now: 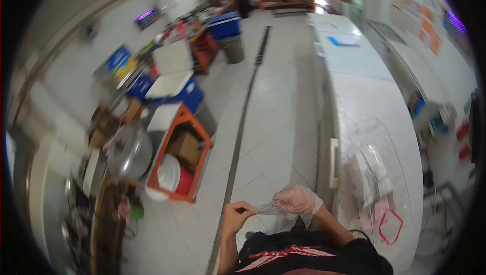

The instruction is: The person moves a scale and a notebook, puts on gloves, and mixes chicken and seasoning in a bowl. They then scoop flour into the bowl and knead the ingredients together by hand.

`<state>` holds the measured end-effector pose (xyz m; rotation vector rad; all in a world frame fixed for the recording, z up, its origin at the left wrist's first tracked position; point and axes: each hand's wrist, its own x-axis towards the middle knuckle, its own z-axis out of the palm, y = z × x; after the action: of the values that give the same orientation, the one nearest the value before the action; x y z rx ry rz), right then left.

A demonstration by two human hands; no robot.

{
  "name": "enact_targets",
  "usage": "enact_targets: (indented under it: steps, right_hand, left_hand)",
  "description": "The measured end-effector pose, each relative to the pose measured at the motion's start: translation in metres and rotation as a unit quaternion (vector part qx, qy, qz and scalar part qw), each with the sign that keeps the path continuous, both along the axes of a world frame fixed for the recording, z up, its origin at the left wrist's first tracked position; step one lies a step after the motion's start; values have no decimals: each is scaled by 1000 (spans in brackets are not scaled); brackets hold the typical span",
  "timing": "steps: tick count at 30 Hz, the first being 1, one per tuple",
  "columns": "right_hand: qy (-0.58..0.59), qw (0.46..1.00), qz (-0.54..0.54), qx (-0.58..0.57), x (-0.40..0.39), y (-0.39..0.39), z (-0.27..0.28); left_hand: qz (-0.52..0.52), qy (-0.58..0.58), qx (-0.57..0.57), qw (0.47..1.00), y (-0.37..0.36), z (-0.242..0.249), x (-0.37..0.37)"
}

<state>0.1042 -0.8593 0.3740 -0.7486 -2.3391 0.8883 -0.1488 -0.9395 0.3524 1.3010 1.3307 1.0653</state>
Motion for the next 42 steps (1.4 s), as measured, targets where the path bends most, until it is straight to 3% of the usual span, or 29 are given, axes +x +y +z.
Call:
enact_targets:
  steps: [3, 5, 7, 10, 11, 13, 15, 19, 20, 22, 23, 27, 28, 32, 35, 36, 39, 42]
  right_hand:
    - [-33, 998, 51, -19, -62, 0, 5]
    - [-42, 993, 105, -27, -117, -3, -1]
    - [-5, 989, 143, -24, -179, -9, -12]
    - [121, 966, 136, 185, -279, -54, 8]
    - [126, 967, 109, 192, -307, -63, 11]
    - [138, 970, 40, 196, -353, -80, 11]
    - [55, 984, 154, 77, -391, -100, -1]
    - [-64, 914, 352, -193, -479, -159, -9]
    - [-76, 894, 381, -224, -498, -163, -16]
    - [-91, 848, 438, -285, -541, -168, -38]
    - [-101, 845, 456, -262, -566, -169, -46]
    - [-80, 832, 502, -221, -667, -176, -73]
    - [-61, 829, 510, -222, -696, -178, -74]
    - [-48, 778, 594, -199, -807, -187, -49]
    - [-90, 689, 630, -348, -878, -192, -37]
    - [-51, 705, 642, -297, -899, -193, -40]
    - [-109, 669, 646, -352, -953, -196, -72]
    - [-155, 625, 623, -445, -1009, -201, -91]
  left_hand:
    - [97, 62, -14, 993, -29, -37, -53]
    - [201, -36, 23, 979, -53, -27, -79]
    - [273, -49, 57, 959, -80, -39, -121]
    - [364, -41, 36, 930, -151, -56, -178]
    - [390, -36, 20, 920, -166, -61, -196]
    - [515, -69, 57, 852, -193, -58, -220]
    - [622, -59, 70, 778, -218, -48, -243]
    - [631, -131, 145, 750, -228, -67, -266]
    - [628, -47, 163, 760, -230, -88, -276]
    - [629, 0, 94, 771, -247, -87, -302]
    - [627, 24, 57, 776, -255, -86, -319]
    - [625, -134, 95, 763, -280, -89, -402]
    - [636, -192, 142, 733, -282, -89, -425]
    - [693, -149, 84, 700, -291, -66, -509]
    - [725, -96, 71, 678, -293, -64, -573]
    - [747, -62, 31, 662, -294, -65, -590]
    - [767, -20, -40, 640, -301, -71, -632]
    - [785, -98, -20, 611, -302, -75, -680]
